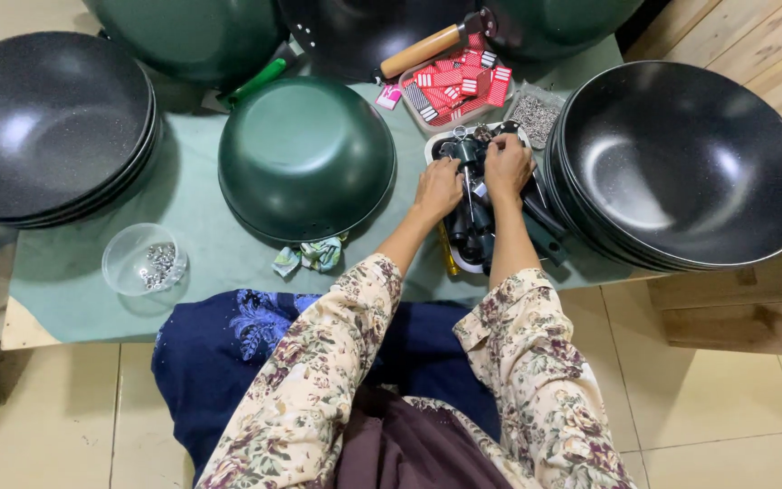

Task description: Assembling handles and metal components onto woks

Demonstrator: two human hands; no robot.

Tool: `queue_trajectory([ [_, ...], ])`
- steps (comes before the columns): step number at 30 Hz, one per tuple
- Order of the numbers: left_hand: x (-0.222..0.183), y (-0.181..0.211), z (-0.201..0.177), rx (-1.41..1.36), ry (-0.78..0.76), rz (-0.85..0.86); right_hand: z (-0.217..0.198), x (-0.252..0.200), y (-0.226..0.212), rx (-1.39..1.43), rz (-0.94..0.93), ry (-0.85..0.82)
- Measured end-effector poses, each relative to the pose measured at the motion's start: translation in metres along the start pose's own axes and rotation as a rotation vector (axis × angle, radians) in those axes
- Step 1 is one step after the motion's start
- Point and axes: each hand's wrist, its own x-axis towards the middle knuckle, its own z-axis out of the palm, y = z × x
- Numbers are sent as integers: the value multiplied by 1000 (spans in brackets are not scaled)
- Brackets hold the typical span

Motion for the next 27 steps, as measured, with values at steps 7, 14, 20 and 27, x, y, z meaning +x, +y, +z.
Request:
queue_trajectory([
  [7, -36, 19, -69, -159, 91, 62, -61, -22, -40, 103, -128, 49],
  [14, -119, -23, -152, -438, 150, -180, -59, -50, -88, 46, -360, -61],
  [20, -191, -75, -214, -546, 224, -410, -30, -104, -159, -2, -591, -251],
  [27, -227, -163, -209, -960, 8, -957, -34, -167, -238, 282, -489, -513],
])
